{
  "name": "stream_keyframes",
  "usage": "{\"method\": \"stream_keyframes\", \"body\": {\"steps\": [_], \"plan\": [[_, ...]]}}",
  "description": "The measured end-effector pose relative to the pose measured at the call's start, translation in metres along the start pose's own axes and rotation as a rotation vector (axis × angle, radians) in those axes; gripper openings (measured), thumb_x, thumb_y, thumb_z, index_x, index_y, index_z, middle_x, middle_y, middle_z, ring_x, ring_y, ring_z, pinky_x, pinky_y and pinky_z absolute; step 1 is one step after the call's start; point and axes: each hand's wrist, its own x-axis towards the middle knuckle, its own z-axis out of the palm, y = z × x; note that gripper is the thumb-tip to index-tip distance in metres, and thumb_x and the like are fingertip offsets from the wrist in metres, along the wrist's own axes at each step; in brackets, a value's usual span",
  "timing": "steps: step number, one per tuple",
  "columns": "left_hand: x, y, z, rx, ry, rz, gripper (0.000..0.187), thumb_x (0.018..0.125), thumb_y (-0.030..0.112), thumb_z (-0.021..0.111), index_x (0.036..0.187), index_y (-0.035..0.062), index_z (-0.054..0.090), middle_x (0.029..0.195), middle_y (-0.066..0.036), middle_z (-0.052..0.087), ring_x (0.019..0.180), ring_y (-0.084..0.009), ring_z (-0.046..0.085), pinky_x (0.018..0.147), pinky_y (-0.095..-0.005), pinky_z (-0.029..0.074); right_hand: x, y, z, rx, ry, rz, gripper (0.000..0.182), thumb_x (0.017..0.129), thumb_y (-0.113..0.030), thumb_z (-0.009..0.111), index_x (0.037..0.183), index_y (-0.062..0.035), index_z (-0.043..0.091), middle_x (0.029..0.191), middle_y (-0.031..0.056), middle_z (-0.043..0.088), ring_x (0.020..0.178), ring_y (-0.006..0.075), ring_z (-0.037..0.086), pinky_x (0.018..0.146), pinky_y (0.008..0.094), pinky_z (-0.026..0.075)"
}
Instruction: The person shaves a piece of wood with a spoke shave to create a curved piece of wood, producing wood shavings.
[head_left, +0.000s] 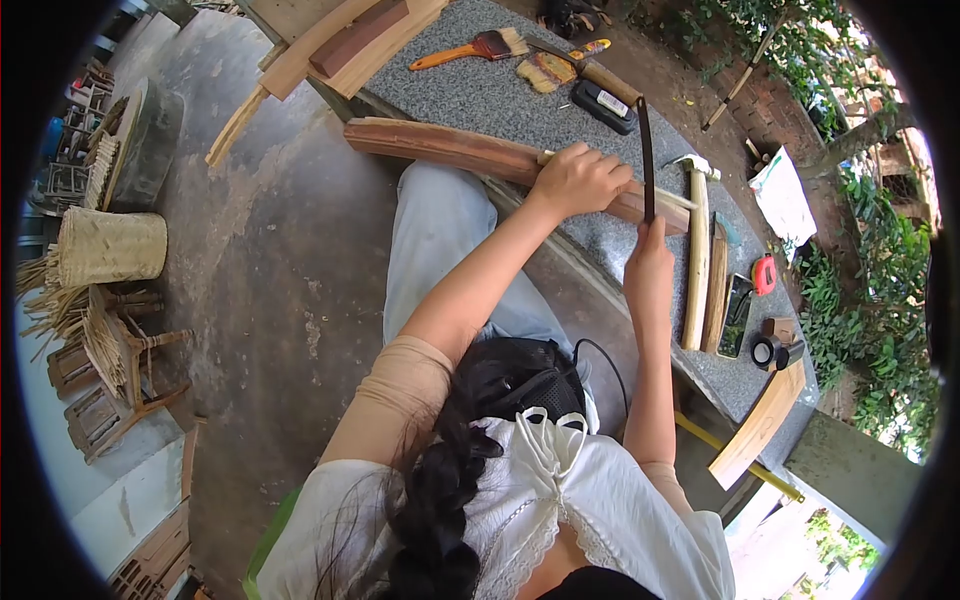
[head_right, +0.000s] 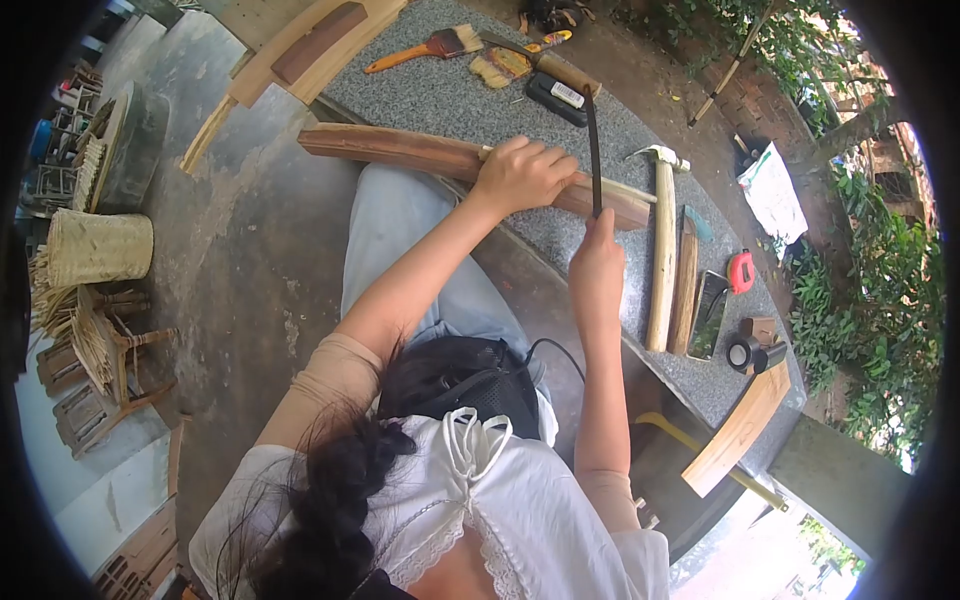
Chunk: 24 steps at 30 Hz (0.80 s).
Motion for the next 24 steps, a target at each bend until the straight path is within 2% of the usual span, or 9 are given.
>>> {"method": "stream_keyframes", "body": {"steps": [4, 6, 10, 12, 16, 21, 24], "plan": [[0.002, 0.000, -0.001, -0.002, -0.006, -0.002, 0.021, 0.078, 0.033, 0.065, 0.068, 0.0181, 0.055, 0.059, 0.004, 0.054, 0.053, -0.0119, 0.056, 0.052, -0.0274, 0.037, -0.004, -0.004, 0.000, -0.002, -0.007, 0.022, 0.007, 0.093, -0.003, 0.039, 0.100, -0.0010, 0.039, 0.069, 0.0306, 0.056, 0.068, 0.0498, 0.057, 0.054, 0.0547, 0.038], [0.001, 0.000, -0.003, -0.012, -0.012, 0.008, 0.021, 0.079, 0.033, 0.065, 0.068, 0.0180, 0.055, 0.059, 0.004, 0.054, 0.053, -0.0119, 0.056, 0.052, -0.0275, 0.037, -0.032, 0.000, -0.009, -0.037, -0.088, 0.153, 0.008, 0.093, -0.004, 0.039, 0.100, -0.0006, 0.039, 0.070, 0.0313, 0.056, 0.069, 0.0498, 0.057, 0.055, 0.0544, 0.039], [0.001, 0.000, 0.000, -0.023, -0.023, -0.003, 0.023, 0.080, 0.034, 0.064, 0.067, 0.0177, 0.055, 0.059, 0.004, 0.054, 0.054, -0.0119, 0.056, 0.052, -0.0273, 0.037, -0.038, -0.003, -0.012, -0.026, -0.122, 0.166, 0.010, 0.093, -0.004, 0.039, 0.102, -0.0002, 0.039, 0.070, 0.0317, 0.057, 0.068, 0.0498, 0.057, 0.055, 0.0544, 0.040], [0.001, 0.001, -0.001, -0.013, -0.013, 0.006, 0.023, 0.081, 0.035, 0.063, 0.067, 0.0175, 0.055, 0.059, 0.004, 0.054, 0.054, -0.0120, 0.056, 0.052, -0.0274, 0.037, -0.014, -0.007, -0.008, 0.003, -0.048, 0.069, 0.011, 0.094, -0.005, 0.039, 0.103, -0.0003, 0.040, 0.070, 0.0314, 0.057, 0.067, 0.0499, 0.057, 0.055, 0.0546, 0.040], [0.004, 0.001, -0.004, -0.003, -0.019, -0.012, 0.024, 0.082, 0.034, 0.063, 0.067, 0.0172, 0.055, 0.059, 0.004, 0.054, 0.054, -0.0120, 0.057, 0.052, -0.0277, 0.036, 0.007, -0.004, 0.002, -0.007, -0.015, 0.015, 0.012, 0.094, -0.005, 0.039, 0.105, -0.0002, 0.040, 0.069, 0.0310, 0.057, 0.067, 0.0499, 0.057, 0.055, 0.0543, 0.040], [0.004, 0.000, -0.008, -0.051, -0.049, -0.009, 0.021, 0.080, 0.032, 0.064, 0.067, 0.0176, 0.056, 0.060, 0.003, 0.059, 0.055, -0.0139, 0.060, 0.057, -0.0279, 0.040, -0.047, 0.006, -0.007, -0.027, -0.064, 0.108, 0.011, 0.094, -0.005, 0.040, 0.103, 0.0005, 0.040, 0.069, 0.0310, 0.057, 0.068, 0.0497, 0.058, 0.055, 0.0541, 0.040], [0.002, -0.001, -0.006, -0.054, -0.038, 0.020, 0.023, 0.081, 0.033, 0.063, 0.066, 0.0173, 0.056, 0.059, 0.003, 0.057, 0.054, -0.0130, 0.058, 0.054, -0.0275, 0.038, -0.032, -0.002, -0.008, -0.006, -0.113, 0.147, 0.010, 0.094, -0.004, 0.039, 0.103, 0.0004, 0.040, 0.070, 0.0311, 0.057, 0.070, 0.0498, 0.058, 0.056, 0.0541, 0.040]]}}
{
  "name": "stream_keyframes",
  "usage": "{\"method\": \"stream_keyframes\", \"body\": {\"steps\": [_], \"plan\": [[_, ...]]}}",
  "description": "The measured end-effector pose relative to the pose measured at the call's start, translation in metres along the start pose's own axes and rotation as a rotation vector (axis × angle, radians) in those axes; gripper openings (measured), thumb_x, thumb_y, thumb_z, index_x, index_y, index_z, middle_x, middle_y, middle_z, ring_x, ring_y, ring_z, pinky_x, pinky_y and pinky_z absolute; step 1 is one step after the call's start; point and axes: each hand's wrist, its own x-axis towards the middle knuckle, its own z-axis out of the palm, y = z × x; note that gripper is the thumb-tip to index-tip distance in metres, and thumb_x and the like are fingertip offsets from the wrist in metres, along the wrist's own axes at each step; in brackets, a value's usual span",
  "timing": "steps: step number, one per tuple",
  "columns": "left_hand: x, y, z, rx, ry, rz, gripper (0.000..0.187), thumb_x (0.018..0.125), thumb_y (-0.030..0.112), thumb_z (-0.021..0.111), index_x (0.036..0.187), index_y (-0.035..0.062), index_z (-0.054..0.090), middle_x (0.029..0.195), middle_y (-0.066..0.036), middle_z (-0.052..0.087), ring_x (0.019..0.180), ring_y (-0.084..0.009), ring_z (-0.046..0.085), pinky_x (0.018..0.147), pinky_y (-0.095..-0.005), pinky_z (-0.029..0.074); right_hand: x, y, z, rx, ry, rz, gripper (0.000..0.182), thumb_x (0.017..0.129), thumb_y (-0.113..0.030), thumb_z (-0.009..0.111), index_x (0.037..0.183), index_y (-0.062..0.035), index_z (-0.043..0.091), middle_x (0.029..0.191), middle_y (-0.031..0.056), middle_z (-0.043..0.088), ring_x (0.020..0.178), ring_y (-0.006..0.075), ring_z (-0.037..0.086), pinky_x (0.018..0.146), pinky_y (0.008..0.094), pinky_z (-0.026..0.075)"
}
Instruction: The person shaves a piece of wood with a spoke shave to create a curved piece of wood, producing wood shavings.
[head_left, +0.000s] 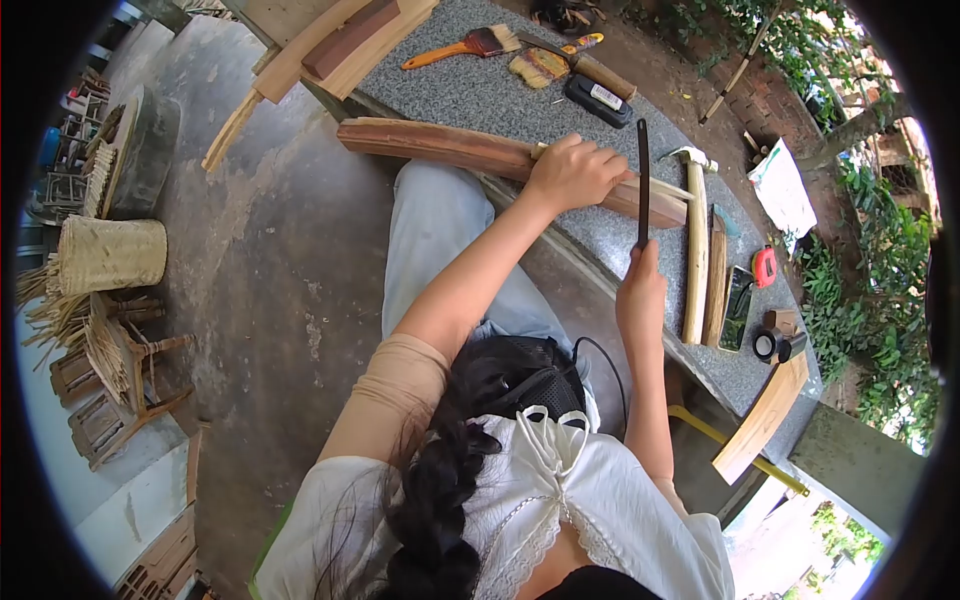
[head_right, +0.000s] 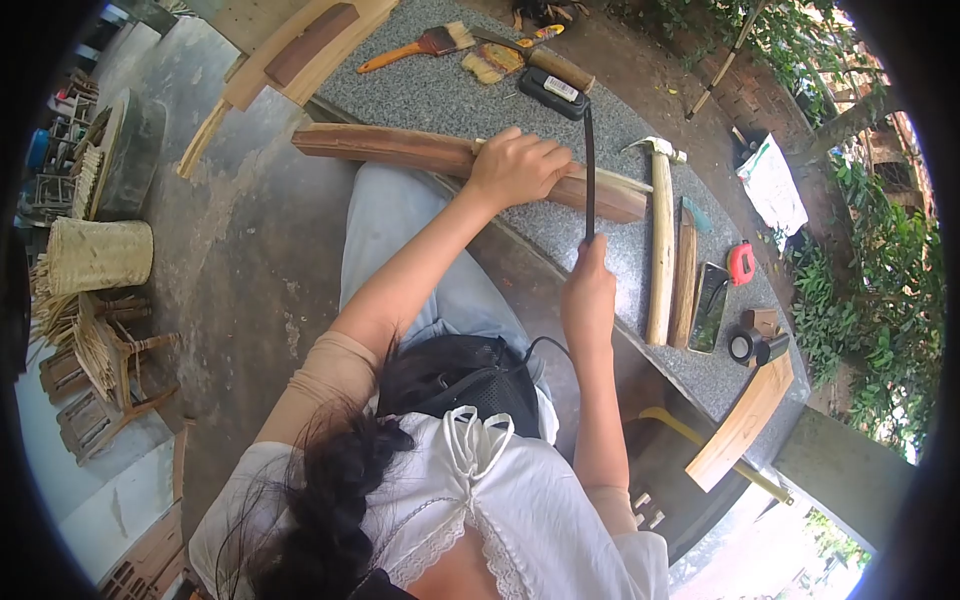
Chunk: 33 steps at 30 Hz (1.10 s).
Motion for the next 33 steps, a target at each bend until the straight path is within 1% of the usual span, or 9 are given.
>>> {"method": "stream_keyframes", "body": {"steps": [3, 6, 7, 9, 12, 19, 27, 29, 33], "plan": [[0.004, -0.001, 0.003, 0.030, 0.017, -0.025, 0.025, 0.083, 0.034, 0.062, 0.067, 0.0172, 0.055, 0.058, 0.004, 0.055, 0.053, -0.0116, 0.056, 0.052, -0.0273, 0.036, 0.032, -0.006, 0.005, 0.053, 0.081, -0.103, 0.011, 0.094, -0.004, 0.039, 0.104, -0.0001, 0.040, 0.070, 0.0313, 0.057, 0.071, 0.0498, 0.058, 0.056, 0.0543, 0.040], [0.003, 0.001, 0.001, 0.046, 0.005, -0.038, 0.025, 0.083, 0.034, 0.062, 0.067, 0.0171, 0.056, 0.058, 0.004, 0.055, 0.053, -0.0115, 0.057, 0.052, -0.0272, 0.037, 0.035, -0.005, 0.008, 0.021, 0.097, -0.102, 0.010, 0.094, -0.004, 0.038, 0.104, -0.0005, 0.040, 0.070, 0.0312, 0.057, 0.071, 0.0495, 0.058, 0.056, 0.0540, 0.041], [0.003, 0.000, 0.001, 0.048, 0.003, -0.036, 0.025, 0.083, 0.034, 0.062, 0.066, 0.0171, 0.056, 0.059, 0.004, 0.056, 0.053, -0.0115, 0.057, 0.052, -0.0273, 0.037, 0.029, -0.004, 0.007, 0.020, 0.098, -0.101, 0.010, 0.094, -0.004, 0.038, 0.104, -0.0005, 0.040, 0.070, 0.0312, 0.057, 0.071, 0.0495, 0.058, 0.056, 0.0540, 0.041], [0.003, 0.001, 0.002, 0.037, 0.000, -0.044, 0.025, 0.083, 0.034, 0.062, 0.066, 0.0172, 0.056, 0.059, 0.004, 0.056, 0.053, -0.0114, 0.057, 0.052, -0.0273, 0.037, 0.002, 0.001, 0.002, 0.003, 0.008, 0.018, 0.010, 0.094, -0.005, 0.038, 0.103, -0.0005, 0.039, 0.069, 0.0310, 0.057, 0.070, 0.0494, 0.058, 0.055, 0.0542, 0.041], [0.002, -0.001, 0.006, 0.014, 0.000, -0.061, 0.025, 0.083, 0.034, 0.062, 0.066, 0.0171, 0.056, 0.059, 0.005, 0.057, 0.054, -0.0113, 0.058, 0.052, -0.0272, 0.037, -0.022, 0.012, 0.005, -0.001, 0.053, -0.014, 0.009, 0.095, -0.006, 0.038, 0.102, -0.0006, 0.039, 0.068, 0.0307, 0.057, 0.068, 0.0496, 0.058, 0.055, 0.0545, 0.041], [0.003, 0.002, 0.003, 0.023, -0.003, -0.087, 0.026, 0.085, 0.034, 0.060, 0.065, 0.0175, 0.056, 0.060, 0.003, 0.059, 0.055, -0.0132, 0.060, 0.054, -0.0274, 0.039, 0.028, -0.009, 0.001, 0.026, 0.048, -0.065, 0.010, 0.096, -0.008, 0.038, 0.102, -0.0010, 0.040, 0.066, 0.0313, 0.056, 0.067, 0.0502, 0.057, 0.055, 0.0546, 0.039], [0.001, 0.001, 0.005, 0.017, -0.012, -0.070, 0.025, 0.084, 0.034, 0.060, 0.067, 0.0174, 0.055, 0.061, 0.003, 0.059, 0.055, -0.0130, 0.059, 0.055, -0.0276, 0.039, -0.019, 0.011, -0.001, 0.028, 0.012, 0.018, 0.010, 0.096, -0.009, 0.038, 0.102, -0.0008, 0.039, 0.066, 0.0316, 0.055, 0.068, 0.0506, 0.056, 0.055, 0.0551, 0.038], [0.000, 0.002, 0.006, 0.000, 0.017, -0.070, 0.025, 0.084, 0.035, 0.060, 0.067, 0.0173, 0.055, 0.060, 0.003, 0.058, 0.055, -0.0130, 0.059, 0.055, -0.0276, 0.039, -0.009, 0.004, -0.003, 0.042, 0.012, 0.031, 0.010, 0.096, -0.010, 0.038, 0.101, -0.0009, 0.039, 0.066, 0.0314, 0.055, 0.068, 0.0507, 0.056, 0.055, 0.0551, 0.038], [0.001, 0.002, 0.001, 0.027, -0.020, -0.065, 0.027, 0.085, 0.036, 0.060, 0.066, 0.0171, 0.054, 0.059, 0.003, 0.057, 0.054, -0.0131, 0.058, 0.055, -0.0277, 0.039, 0.031, -0.008, 0.000, 0.035, 0.040, -0.065, 0.010, 0.097, -0.010, 0.038, 0.100, -0.0013, 0.039, 0.066, 0.0310, 0.056, 0.068, 0.0502, 0.057, 0.054, 0.0556, 0.038]]}}
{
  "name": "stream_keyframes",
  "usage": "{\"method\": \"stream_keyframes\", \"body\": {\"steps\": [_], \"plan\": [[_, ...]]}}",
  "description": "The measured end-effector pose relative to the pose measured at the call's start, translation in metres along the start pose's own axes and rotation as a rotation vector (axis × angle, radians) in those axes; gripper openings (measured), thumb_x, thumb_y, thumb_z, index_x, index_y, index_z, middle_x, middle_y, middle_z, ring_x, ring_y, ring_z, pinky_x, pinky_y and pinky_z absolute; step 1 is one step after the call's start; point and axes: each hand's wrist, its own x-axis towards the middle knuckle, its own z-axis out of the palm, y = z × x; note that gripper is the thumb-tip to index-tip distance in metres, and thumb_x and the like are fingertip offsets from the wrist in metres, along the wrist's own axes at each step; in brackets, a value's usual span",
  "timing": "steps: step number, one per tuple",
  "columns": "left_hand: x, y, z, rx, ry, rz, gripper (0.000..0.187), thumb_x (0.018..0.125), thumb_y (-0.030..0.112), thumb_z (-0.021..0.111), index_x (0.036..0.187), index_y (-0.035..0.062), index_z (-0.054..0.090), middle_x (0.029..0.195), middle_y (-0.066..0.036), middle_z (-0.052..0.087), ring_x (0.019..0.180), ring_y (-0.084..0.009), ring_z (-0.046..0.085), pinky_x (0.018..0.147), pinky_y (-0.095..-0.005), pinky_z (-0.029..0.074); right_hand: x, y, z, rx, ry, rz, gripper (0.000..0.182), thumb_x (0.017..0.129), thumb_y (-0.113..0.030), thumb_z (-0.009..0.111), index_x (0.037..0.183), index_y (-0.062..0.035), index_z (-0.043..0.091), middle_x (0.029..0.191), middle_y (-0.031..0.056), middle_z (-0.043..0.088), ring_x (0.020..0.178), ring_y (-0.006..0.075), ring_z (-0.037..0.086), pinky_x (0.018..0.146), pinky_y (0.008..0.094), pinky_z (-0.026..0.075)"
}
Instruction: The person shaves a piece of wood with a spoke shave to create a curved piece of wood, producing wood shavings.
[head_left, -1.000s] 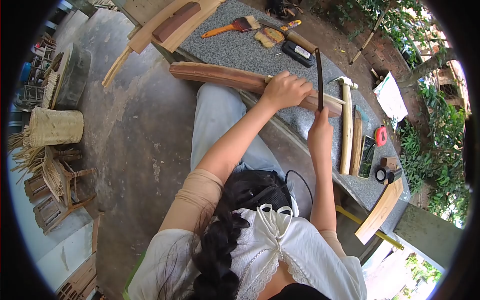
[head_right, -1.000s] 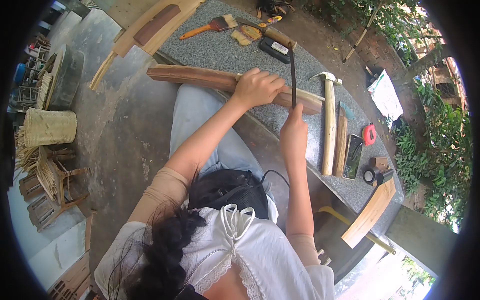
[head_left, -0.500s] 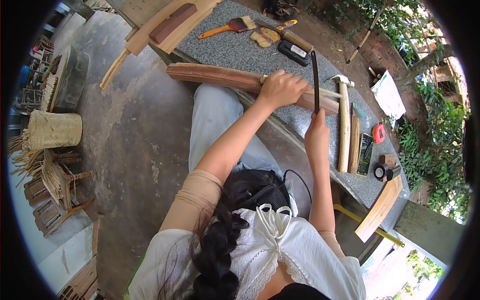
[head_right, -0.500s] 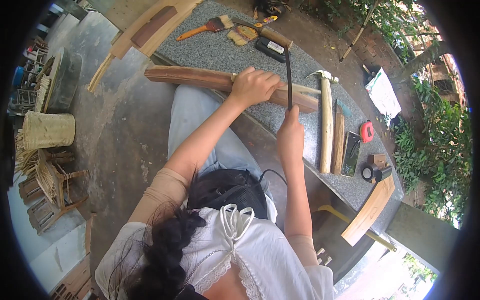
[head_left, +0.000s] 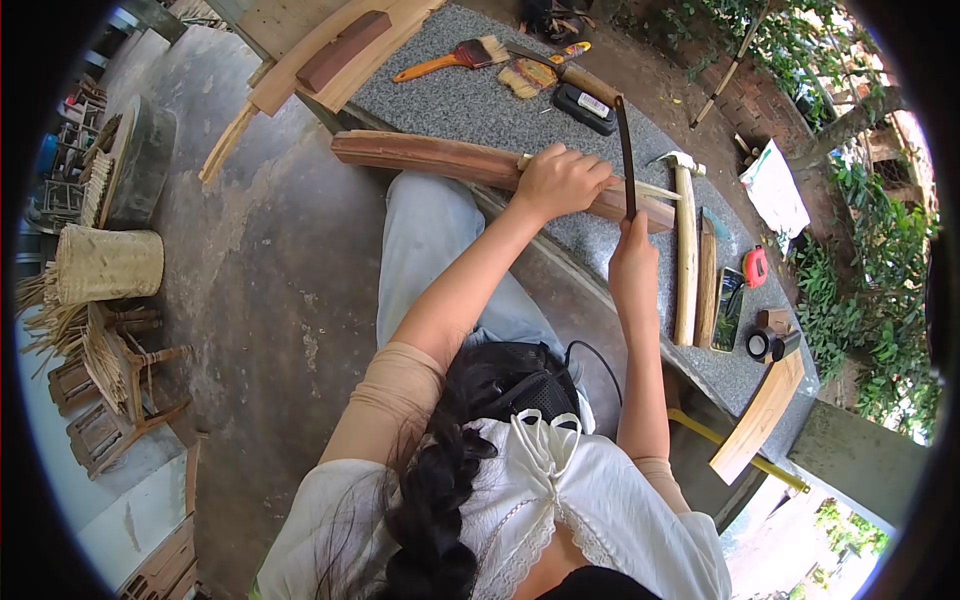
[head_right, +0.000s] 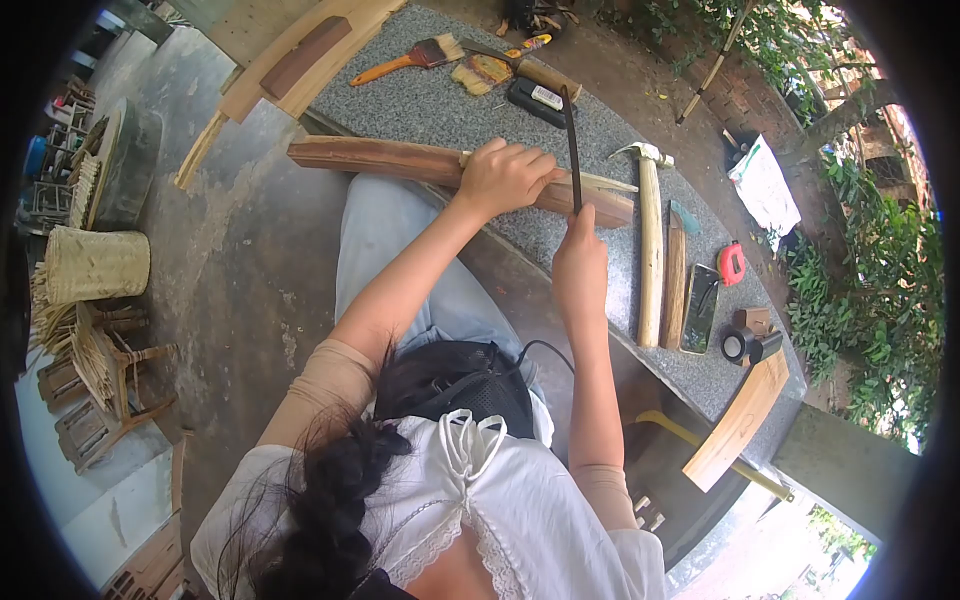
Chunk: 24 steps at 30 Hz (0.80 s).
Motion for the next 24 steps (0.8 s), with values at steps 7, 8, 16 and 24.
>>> {"method": "stream_keyframes", "body": {"steps": [7, 8, 16, 24], "plan": [[-0.001, -0.002, -0.001, -0.019, 0.045, 0.070, 0.028, 0.084, 0.034, 0.061, 0.064, 0.0165, 0.052, 0.057, 0.004, 0.054, 0.053, -0.0117, 0.056, 0.052, -0.0278, 0.037, -0.047, 0.019, -0.001, -0.047, -0.035, 0.085, 0.009, 0.096, -0.009, 0.039, 0.101, -0.0018, 0.039, 0.065, 0.0303, 0.056, 0.067, 0.0495, 0.057, 0.054, 0.0559, 0.038], [-0.001, -0.002, 0.001, -0.019, 0.044, 0.067, 0.028, 0.084, 0.034, 0.061, 0.064, 0.0165, 0.052, 0.057, 0.004, 0.054, 0.053, -0.0117, 0.056, 0.052, -0.0278, 0.037, -0.049, 0.019, -0.002, -0.036, -0.030, 0.060, 0.010, 0.095, -0.009, 0.040, 0.102, -0.0015, 0.040, 0.065, 0.0299, 0.056, 0.066, 0.0492, 0.057, 0.053, 0.0552, 0.038], [0.002, 0.000, -0.002, 0.013, -0.005, -0.004, 0.025, 0.083, 0.034, 0.061, 0.066, 0.0175, 0.055, 0.061, 0.003, 0.059, 0.054, -0.0130, 0.059, 0.055, -0.0276, 0.038, -0.005, 0.002, 0.005, -0.007, 0.036, -0.024, 0.010, 0.095, -0.008, 0.039, 0.103, -0.0012, 0.039, 0.066, 0.0303, 0.056, 0.066, 0.0495, 0.057, 0.053, 0.0549, 0.039], [0.002, 0.001, 0.001, -0.007, 0.035, -0.007, 0.028, 0.084, 0.035, 0.061, 0.065, 0.0164, 0.054, 0.059, 0.004, 0.057, 0.053, -0.0120, 0.058, 0.052, -0.0279, 0.037, -0.048, 0.016, -0.003, -0.026, -0.049, 0.108, 0.009, 0.096, -0.009, 0.038, 0.102, -0.0021, 0.039, 0.069, 0.0314, 0.057, 0.069, 0.0513, 0.057, 0.056, 0.0559, 0.040]]}}
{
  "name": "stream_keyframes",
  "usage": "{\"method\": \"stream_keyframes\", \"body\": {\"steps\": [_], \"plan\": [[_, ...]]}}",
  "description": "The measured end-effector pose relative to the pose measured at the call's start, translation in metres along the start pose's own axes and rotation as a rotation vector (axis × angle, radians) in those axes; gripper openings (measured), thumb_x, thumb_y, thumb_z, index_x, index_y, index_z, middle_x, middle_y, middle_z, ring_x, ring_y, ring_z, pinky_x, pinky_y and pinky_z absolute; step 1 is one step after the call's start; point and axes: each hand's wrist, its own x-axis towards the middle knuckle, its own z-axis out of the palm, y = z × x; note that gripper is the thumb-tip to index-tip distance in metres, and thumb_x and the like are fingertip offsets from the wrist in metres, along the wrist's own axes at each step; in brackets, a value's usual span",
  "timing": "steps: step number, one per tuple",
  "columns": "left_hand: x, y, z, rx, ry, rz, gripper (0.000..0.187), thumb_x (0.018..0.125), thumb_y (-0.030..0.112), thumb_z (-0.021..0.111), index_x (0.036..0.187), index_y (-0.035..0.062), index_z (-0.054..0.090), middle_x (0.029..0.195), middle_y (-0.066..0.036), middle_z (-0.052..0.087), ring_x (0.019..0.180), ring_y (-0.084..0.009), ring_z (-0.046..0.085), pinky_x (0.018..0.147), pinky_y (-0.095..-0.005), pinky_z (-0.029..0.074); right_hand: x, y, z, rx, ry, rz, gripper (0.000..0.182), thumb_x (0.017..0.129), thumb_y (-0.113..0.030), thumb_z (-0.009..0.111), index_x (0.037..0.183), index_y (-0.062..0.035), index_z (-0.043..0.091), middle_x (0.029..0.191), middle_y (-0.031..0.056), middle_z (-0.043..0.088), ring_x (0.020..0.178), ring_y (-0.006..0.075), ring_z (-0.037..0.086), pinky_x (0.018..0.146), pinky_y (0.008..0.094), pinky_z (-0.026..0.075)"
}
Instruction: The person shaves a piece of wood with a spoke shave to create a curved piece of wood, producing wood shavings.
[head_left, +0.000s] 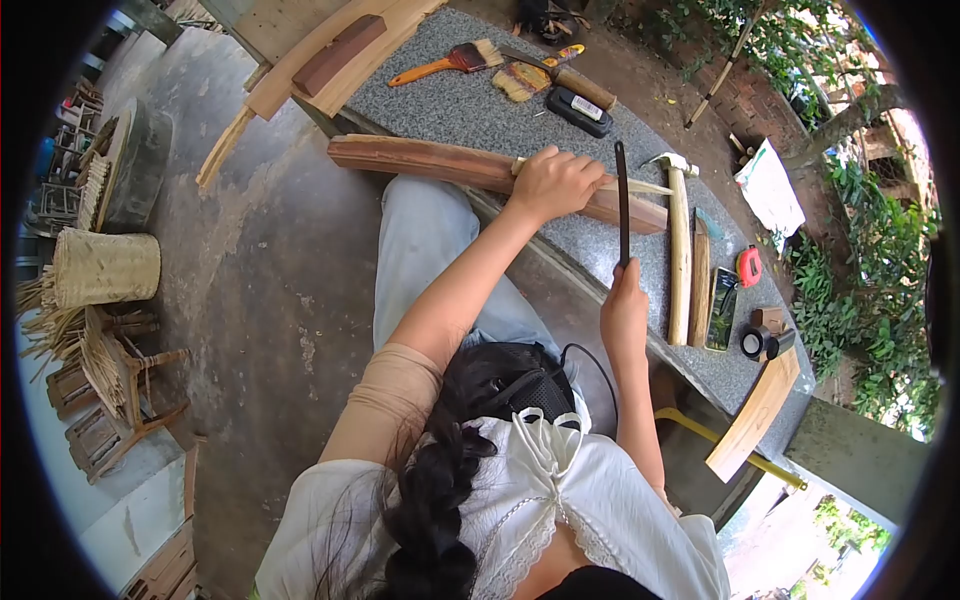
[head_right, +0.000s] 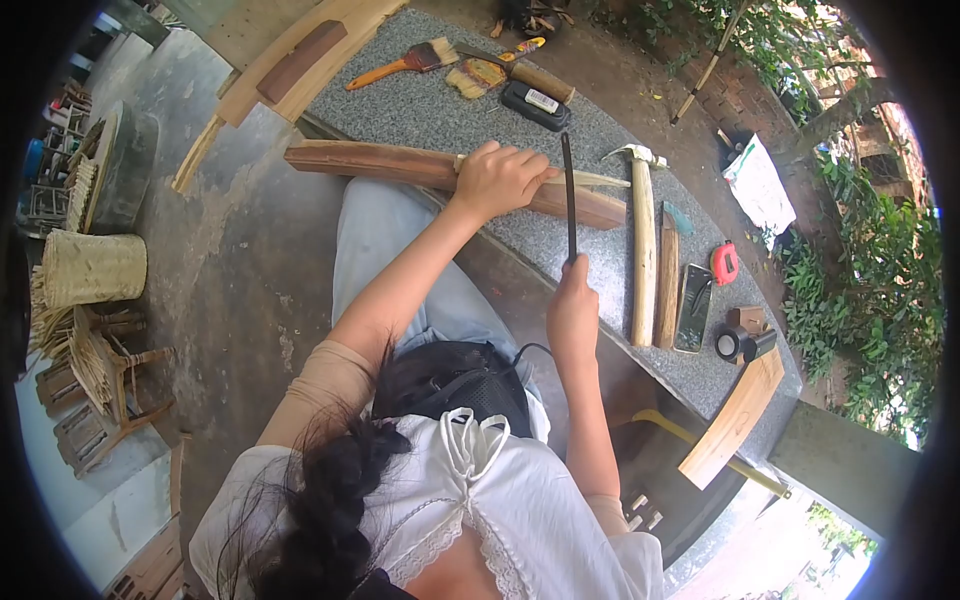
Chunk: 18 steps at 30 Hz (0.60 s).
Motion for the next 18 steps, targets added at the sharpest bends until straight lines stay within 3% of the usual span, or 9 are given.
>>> {"method": "stream_keyframes", "body": {"steps": [4, 8, 13, 18], "plan": [[0.003, -0.001, -0.002, 0.014, -0.018, -0.078, 0.027, 0.084, 0.034, 0.061, 0.065, 0.0160, 0.055, 0.059, 0.003, 0.059, 0.053, -0.0139, 0.059, 0.053, -0.0281, 0.038, 0.024, -0.014, 0.003, 0.030, 0.015, -0.050, 0.009, 0.096, -0.009, 0.038, 0.102, -0.0020, 0.038, 0.069, 0.0328, 0.057, 0.069, 0.0517, 0.056, 0.056, 0.0568, 0.039], [-0.001, -0.002, -0.003, 0.018, -0.046, 0.015, 0.026, 0.084, 0.034, 0.062, 0.065, 0.0160, 0.057, 0.059, 0.002, 0.059, 0.054, -0.0147, 0.059, 0.053, -0.0284, 0.039, 0.005, 0.007, 0.005, 0.060, 0.067, -0.077, 0.010, 0.098, -0.012, 0.041, 0.099, -0.0018, 0.039, 0.066, 0.0318, 0.054, 0.066, 0.0520, 0.052, 0.052, 0.0555, 0.034], [0.001, -0.002, -0.004, 0.008, -0.013, -0.008, 0.025, 0.084, 0.032, 0.062, 0.066, 0.0164, 0.057, 0.060, 0.004, 0.059, 0.054, -0.0131, 0.059, 0.053, -0.0283, 0.039, -0.017, 0.012, -0.008, 0.002, -0.009, -0.037, 0.010, 0.097, -0.009, 0.039, 0.103, -0.0013, 0.038, 0.063, 0.0310, 0.055, 0.065, 0.0508, 0.056, 0.054, 0.0564, 0.039], [-0.002, -0.003, -0.002, 0.021, -0.027, 0.000, 0.023, 0.083, 0.033, 0.063, 0.068, 0.0167, 0.058, 0.060, 0.005, 0.059, 0.055, -0.0126, 0.059, 0.053, -0.0283, 0.039, 0.030, -0.008, -0.001, 0.027, 0.064, -0.157, 0.010, 0.097, -0.011, 0.040, 0.100, -0.0021, 0.037, 0.064, 0.0310, 0.056, 0.064, 0.0508, 0.056, 0.051, 0.0560, 0.039]]}}
